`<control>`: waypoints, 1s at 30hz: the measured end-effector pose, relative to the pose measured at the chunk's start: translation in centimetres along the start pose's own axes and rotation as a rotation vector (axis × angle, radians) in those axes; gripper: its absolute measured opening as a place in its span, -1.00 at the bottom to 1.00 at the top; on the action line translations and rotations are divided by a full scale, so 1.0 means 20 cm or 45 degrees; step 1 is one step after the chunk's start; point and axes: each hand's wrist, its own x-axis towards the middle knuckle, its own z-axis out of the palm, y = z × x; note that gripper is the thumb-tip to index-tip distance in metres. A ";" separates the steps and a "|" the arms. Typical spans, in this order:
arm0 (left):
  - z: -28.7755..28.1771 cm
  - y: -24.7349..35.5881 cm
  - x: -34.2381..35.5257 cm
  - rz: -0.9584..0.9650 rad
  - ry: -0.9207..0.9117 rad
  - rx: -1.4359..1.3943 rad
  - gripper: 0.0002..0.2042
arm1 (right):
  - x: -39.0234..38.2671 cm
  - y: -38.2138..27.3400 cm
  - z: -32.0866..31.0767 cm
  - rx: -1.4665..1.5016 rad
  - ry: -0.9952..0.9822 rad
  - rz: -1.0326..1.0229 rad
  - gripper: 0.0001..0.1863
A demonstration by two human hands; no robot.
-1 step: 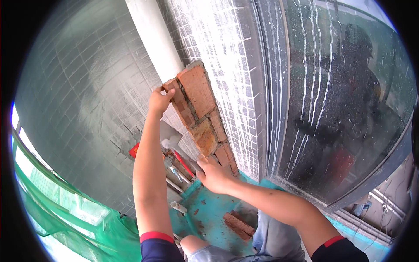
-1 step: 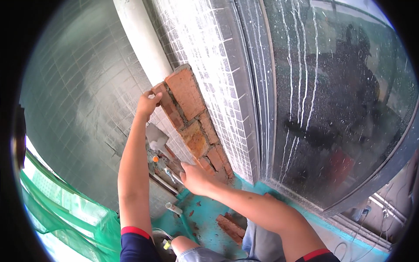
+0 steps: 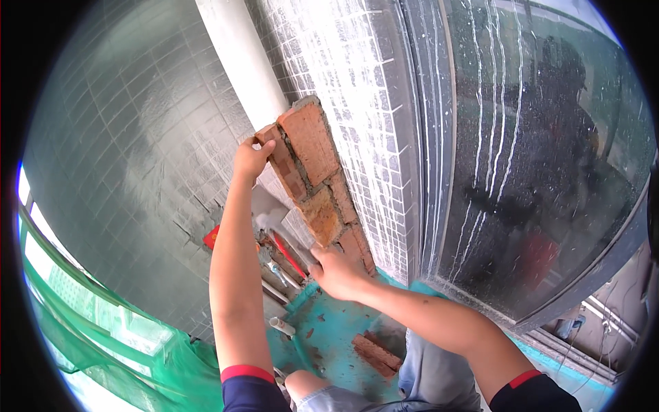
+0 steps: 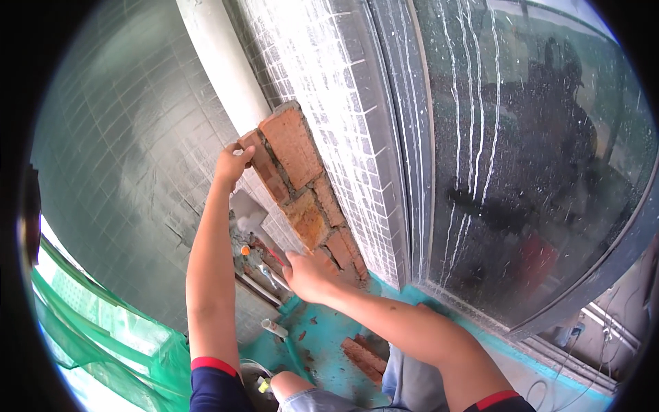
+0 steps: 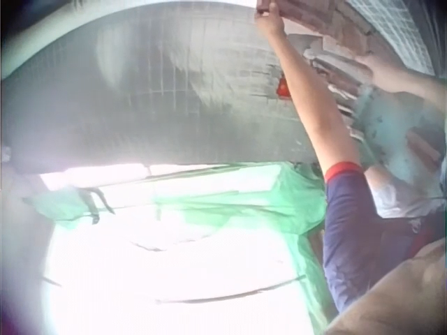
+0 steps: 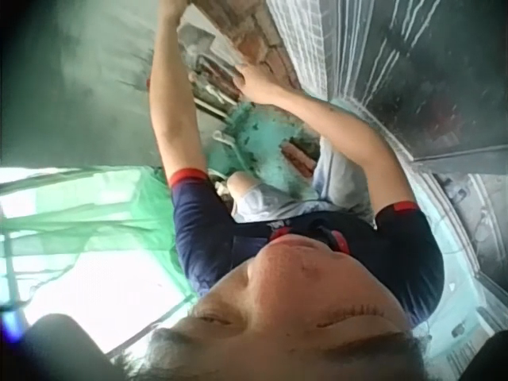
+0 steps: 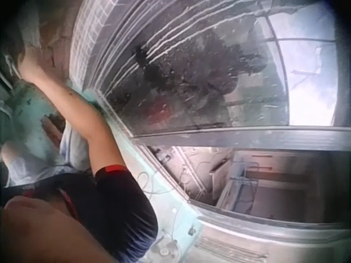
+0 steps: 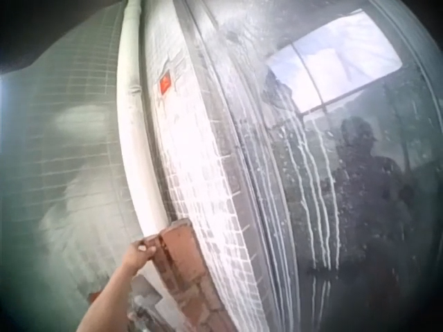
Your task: The person applies mortar to bricks using a trowel and stacks them against a wall to encase a pipe.
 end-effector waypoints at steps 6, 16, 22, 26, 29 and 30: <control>-0.01 0.08 -0.05 -0.051 -0.132 -0.114 -0.51 | 0.07 0.12 0.04 0.063 0.166 0.026 -0.55; 0.01 0.02 -0.01 -0.045 -0.132 -0.182 -0.50 | -0.04 0.06 -0.05 0.209 -0.074 0.241 -0.51; 0.00 0.03 -0.02 -0.130 -0.181 -0.209 -0.49 | -0.05 0.08 -0.05 0.202 -0.087 0.289 -0.49; 0.00 0.04 -0.01 -0.106 -0.179 -0.242 -0.50 | -0.02 0.13 -0.05 0.306 -0.141 0.329 -0.49; 0.00 0.03 -0.01 -0.135 -0.181 -0.229 -0.50 | -0.05 0.12 -0.03 0.171 -0.092 0.271 -0.49; 0.00 0.03 0.00 -0.133 -0.181 -0.228 -0.50 | -0.05 0.12 -0.03 0.127 -0.074 0.252 -0.49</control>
